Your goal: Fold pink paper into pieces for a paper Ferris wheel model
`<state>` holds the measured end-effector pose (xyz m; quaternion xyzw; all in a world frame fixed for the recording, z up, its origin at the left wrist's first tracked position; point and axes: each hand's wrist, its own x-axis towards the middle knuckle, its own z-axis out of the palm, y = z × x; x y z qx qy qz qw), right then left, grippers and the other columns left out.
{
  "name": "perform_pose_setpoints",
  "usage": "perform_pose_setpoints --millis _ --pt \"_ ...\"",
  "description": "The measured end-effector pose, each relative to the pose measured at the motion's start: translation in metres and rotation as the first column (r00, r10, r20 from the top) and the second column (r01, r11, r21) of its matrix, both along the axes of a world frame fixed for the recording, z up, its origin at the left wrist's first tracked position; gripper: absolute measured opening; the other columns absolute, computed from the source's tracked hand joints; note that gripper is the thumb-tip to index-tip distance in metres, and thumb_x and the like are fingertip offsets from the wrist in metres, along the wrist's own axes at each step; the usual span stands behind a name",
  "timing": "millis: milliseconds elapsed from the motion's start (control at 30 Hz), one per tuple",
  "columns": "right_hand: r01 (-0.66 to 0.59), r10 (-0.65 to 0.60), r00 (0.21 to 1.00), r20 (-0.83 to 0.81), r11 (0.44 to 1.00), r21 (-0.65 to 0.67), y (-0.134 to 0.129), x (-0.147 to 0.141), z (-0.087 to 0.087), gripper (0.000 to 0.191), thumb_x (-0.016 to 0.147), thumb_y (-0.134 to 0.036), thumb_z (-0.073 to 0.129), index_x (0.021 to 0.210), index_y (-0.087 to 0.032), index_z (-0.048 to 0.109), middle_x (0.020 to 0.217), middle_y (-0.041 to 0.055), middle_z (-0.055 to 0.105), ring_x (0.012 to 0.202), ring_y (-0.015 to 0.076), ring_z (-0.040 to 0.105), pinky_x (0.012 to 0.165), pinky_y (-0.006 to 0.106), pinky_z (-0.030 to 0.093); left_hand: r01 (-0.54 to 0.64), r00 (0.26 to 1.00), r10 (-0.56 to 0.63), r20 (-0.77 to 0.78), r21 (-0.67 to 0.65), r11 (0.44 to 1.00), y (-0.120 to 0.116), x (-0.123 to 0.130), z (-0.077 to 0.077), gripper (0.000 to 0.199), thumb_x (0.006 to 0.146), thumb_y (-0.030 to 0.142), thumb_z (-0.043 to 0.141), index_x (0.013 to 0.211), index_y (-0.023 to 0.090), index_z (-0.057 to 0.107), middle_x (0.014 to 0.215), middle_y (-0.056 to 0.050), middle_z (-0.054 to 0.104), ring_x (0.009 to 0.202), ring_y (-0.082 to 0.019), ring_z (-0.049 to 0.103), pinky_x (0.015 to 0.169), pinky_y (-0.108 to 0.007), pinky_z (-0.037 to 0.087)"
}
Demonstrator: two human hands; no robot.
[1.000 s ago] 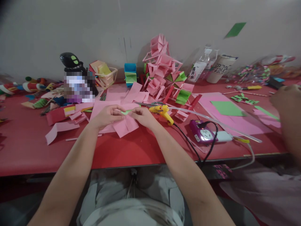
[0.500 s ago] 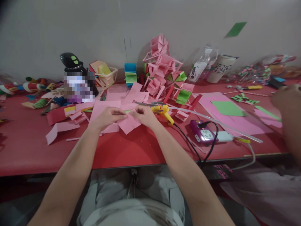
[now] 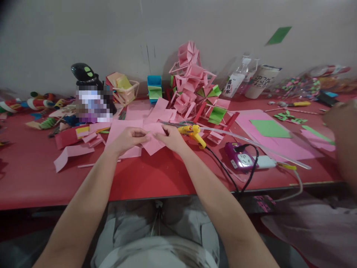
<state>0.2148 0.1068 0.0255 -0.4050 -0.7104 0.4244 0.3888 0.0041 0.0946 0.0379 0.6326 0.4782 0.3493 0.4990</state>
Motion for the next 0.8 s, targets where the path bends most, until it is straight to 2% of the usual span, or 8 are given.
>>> perform_pose_setpoints --millis 133,367,467,633,800 --pt "-0.010 0.013 0.996 -0.093 0.999 0.036 -0.001 0.001 0.002 0.030 0.078 -0.042 0.072 0.093 -0.016 0.067 0.091 0.0051 0.068 0.088 0.0211 0.060 0.081 0.036 0.050 -0.022 1.000 0.022 0.003 0.021 1.000 -0.001 0.001 0.001 0.025 0.075 0.040 0.079 0.085 0.017 0.074 0.074 -0.003 0.065 0.069 -0.014 0.058 0.062 -0.026 0.050" --pt "0.076 -0.073 0.997 -0.032 0.993 0.086 0.000 0.000 0.001 0.025 0.077 -0.039 0.072 0.084 -0.015 0.067 0.083 0.0037 0.065 0.080 0.0188 0.058 0.074 0.033 0.048 -0.027 1.000 0.027 0.002 0.017 1.000 -0.004 0.006 0.004 0.027 0.075 0.042 0.078 0.081 0.016 0.072 0.073 -0.003 0.063 0.069 -0.014 0.058 0.061 -0.026 0.053" --pt "0.093 -0.091 0.995 -0.028 0.990 0.110 0.000 -0.001 0.002 0.027 0.076 -0.040 0.072 0.086 -0.016 0.067 0.085 0.0047 0.067 0.081 0.0199 0.059 0.075 0.034 0.048 -0.017 1.000 0.018 0.018 -0.012 1.000 -0.004 0.008 0.003 0.028 0.073 0.041 0.080 0.081 0.016 0.070 0.075 -0.003 0.064 0.070 -0.014 0.060 0.062 -0.026 0.054" --pt "0.100 -0.095 0.994 -0.048 0.989 0.110 0.000 0.000 0.005 0.028 0.076 -0.039 0.071 0.090 -0.015 0.068 0.091 0.0068 0.070 0.081 0.0203 0.059 0.073 0.034 0.048 0.002 1.000 -0.001 0.016 -0.055 0.998 -0.001 0.008 -0.003 0.028 0.072 0.032 0.082 0.090 0.016 0.067 0.077 -0.003 0.066 0.063 -0.014 0.065 0.061 -0.028 0.055" --pt "0.167 -0.183 0.982 0.051 0.961 0.222 -0.001 -0.001 0.003 0.019 0.079 -0.035 0.066 0.081 -0.016 0.064 0.080 0.0042 0.064 0.074 0.0185 0.054 0.070 0.033 0.042 -0.018 0.999 0.019 0.027 -0.039 0.999 -0.003 0.014 -0.004 0.017 0.076 0.023 0.076 0.089 0.016 0.067 0.081 -0.002 0.066 0.061 -0.012 0.065 0.062 -0.027 0.057"
